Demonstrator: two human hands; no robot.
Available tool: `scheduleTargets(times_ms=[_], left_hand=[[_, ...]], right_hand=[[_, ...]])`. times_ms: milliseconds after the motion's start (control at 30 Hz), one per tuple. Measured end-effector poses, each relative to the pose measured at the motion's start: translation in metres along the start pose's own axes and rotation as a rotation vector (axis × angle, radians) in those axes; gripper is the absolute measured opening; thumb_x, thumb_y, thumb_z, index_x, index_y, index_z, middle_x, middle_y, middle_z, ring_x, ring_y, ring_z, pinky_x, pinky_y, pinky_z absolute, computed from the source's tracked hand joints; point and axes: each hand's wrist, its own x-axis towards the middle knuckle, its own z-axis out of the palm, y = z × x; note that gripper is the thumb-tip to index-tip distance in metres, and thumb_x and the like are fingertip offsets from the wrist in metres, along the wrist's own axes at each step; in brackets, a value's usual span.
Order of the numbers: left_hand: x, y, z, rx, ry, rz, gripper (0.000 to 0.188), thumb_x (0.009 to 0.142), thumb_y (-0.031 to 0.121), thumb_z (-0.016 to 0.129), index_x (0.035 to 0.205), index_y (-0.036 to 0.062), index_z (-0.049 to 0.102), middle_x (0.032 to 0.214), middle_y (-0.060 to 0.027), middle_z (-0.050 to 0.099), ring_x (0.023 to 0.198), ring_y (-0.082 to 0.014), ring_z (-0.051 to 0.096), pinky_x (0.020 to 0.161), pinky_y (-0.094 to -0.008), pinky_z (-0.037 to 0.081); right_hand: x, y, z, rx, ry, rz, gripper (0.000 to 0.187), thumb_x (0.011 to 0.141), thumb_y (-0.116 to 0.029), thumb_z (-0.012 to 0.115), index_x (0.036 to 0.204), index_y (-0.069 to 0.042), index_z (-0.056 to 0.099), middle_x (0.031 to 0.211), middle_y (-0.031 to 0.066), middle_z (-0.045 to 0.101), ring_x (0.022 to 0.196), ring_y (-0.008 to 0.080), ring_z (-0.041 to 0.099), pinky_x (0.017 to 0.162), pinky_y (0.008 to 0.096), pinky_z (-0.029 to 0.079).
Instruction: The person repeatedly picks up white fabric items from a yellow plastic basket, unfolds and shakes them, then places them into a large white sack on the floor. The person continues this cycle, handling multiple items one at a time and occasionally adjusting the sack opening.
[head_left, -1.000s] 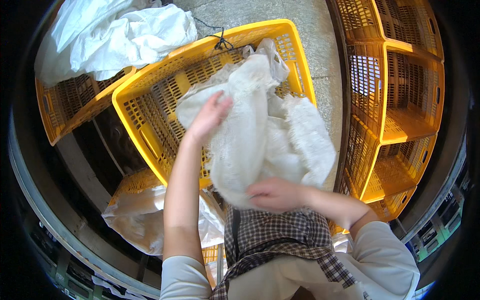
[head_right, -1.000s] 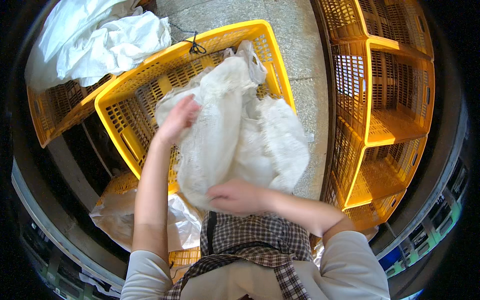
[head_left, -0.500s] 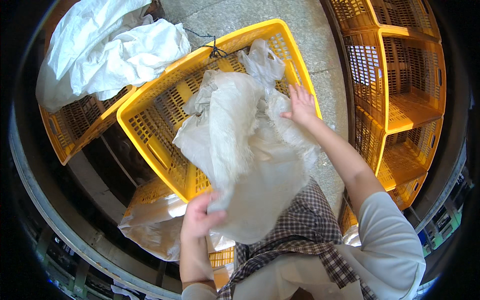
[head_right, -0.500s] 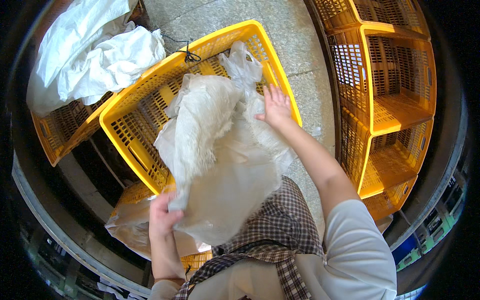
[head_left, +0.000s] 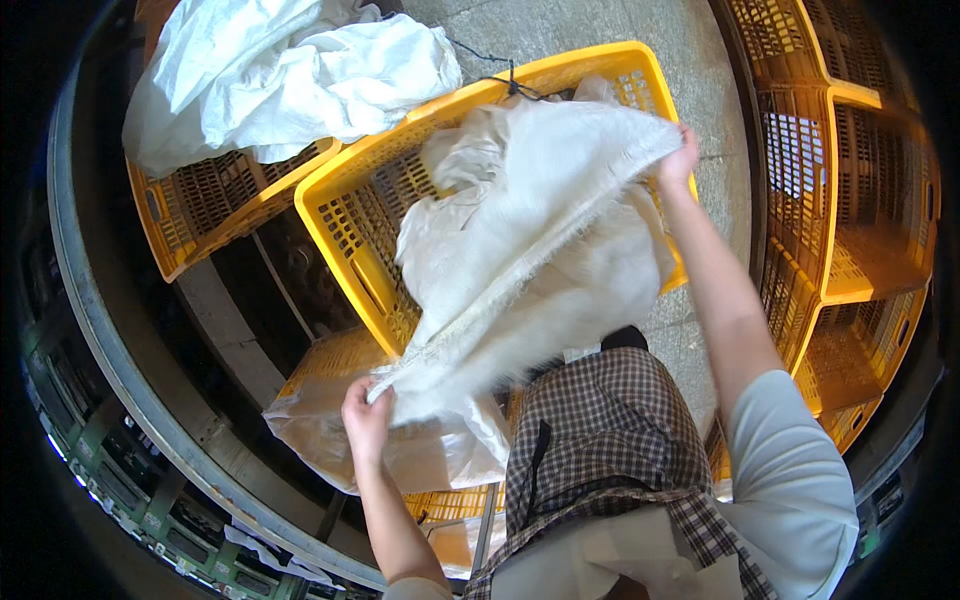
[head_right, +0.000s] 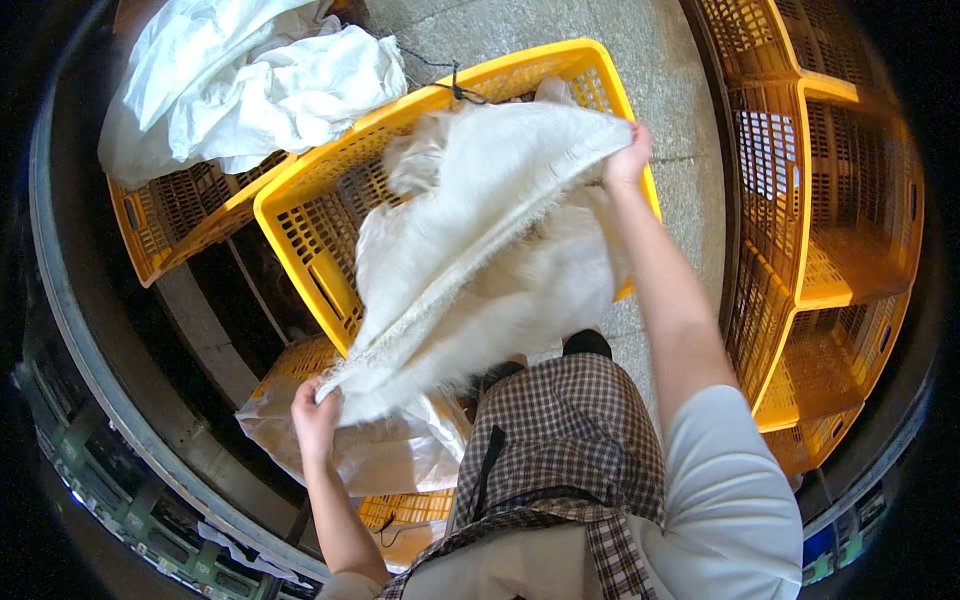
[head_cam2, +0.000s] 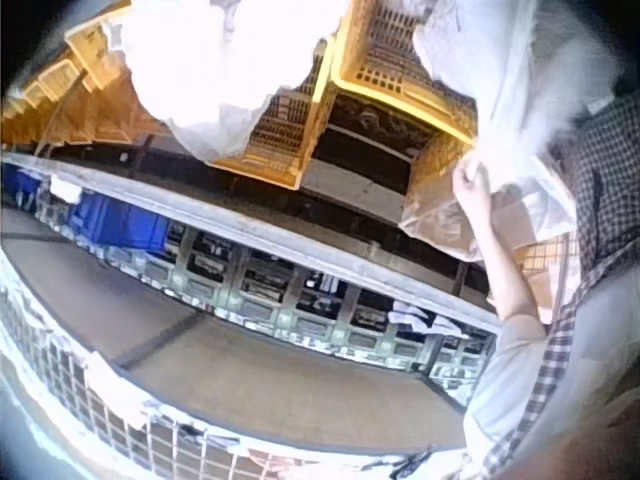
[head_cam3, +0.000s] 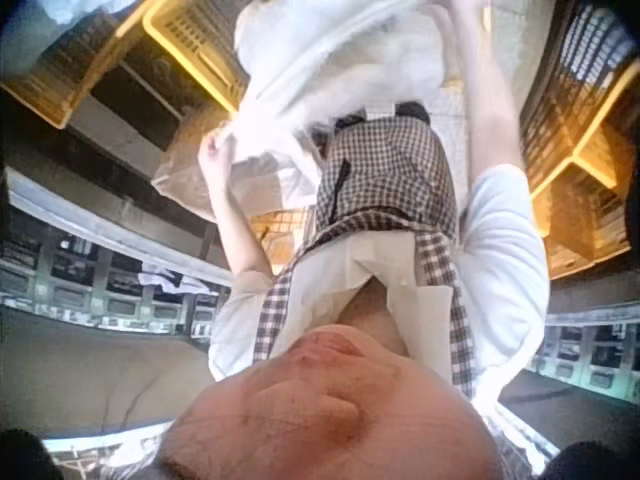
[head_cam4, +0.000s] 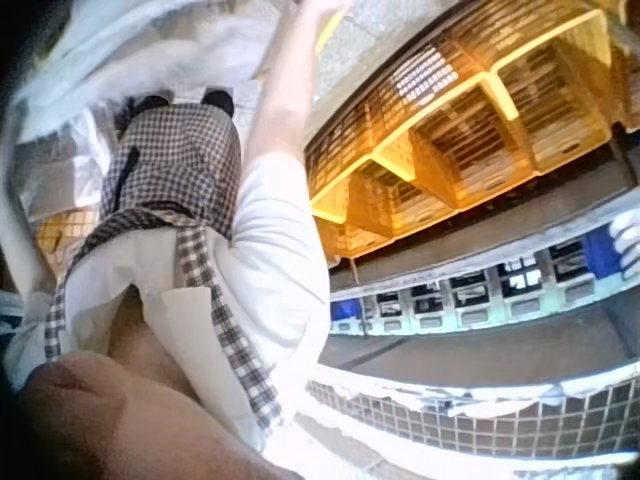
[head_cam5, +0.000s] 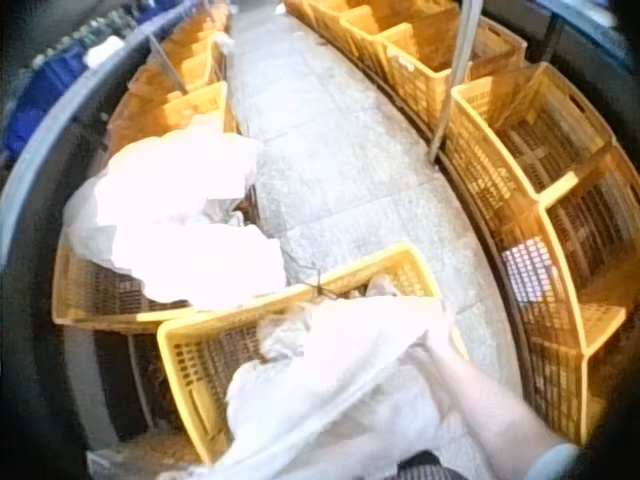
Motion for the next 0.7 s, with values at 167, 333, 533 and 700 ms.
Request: scheduleTargets(times_ms=[167,333,533,700], left_hand=[[0.086,-0.066,-0.015,0.784,0.47,0.336,0.036,0.064,-0.003,0.054,0.1,0.0014,0.062,0.099,-0.0199,0.059,0.099,-0.0346,0.053,0.089,-0.0387,0.041],[0.141,-0.063,-0.034,0.103,0.305,0.041,0.018,0.082,0.005,0.053,0.097,0.0047,0.063,0.078,-0.0079,0.063,0.072,-0.0201,0.06,0.069,-0.0309,0.048],[0.207,0.018,-0.027,-1.284,0.291,-0.157,0.021,0.092,0.018,0.045,0.096,0.0003,0.055,0.09,-0.0093,0.061,0.078,-0.0188,0.061,0.062,-0.0266,0.052],[0.26,0.103,-0.009,-1.226,0.054,0.456,0.038,0.091,0.016,0.047,0.128,0.0098,0.037,0.121,-0.0148,0.049,0.11,-0.0257,0.05,0.093,-0.0404,0.043]], right_hand=[[0.008,-0.141,-0.076,-0.949,-0.654,-0.895,0.027,0.074,-0.008,0.066,0.1,-0.008,0.057,0.097,0.0089,0.062,0.087,0.0267,0.059,0.074,0.0326,0.05],[0.067,-0.191,-0.094,-1.33,-0.393,-1.011,0.021,0.079,-0.015,0.058,0.099,-0.008,0.058,0.092,0.0093,0.061,0.083,0.028,0.061,0.069,0.0344,0.049],[0.126,-0.107,-0.082,-0.372,-0.455,0.639,0.029,0.092,-0.026,0.043,0.106,-0.005,0.057,0.093,0.0093,0.063,0.077,0.0173,0.062,0.069,0.0269,0.05],[0.171,-0.093,-0.022,0.037,-0.519,-0.004,0.031,0.088,-0.012,0.046,0.115,0.002,0.05,0.109,0.0098,0.057,0.1,0.0185,0.054,0.087,0.0328,0.042]])
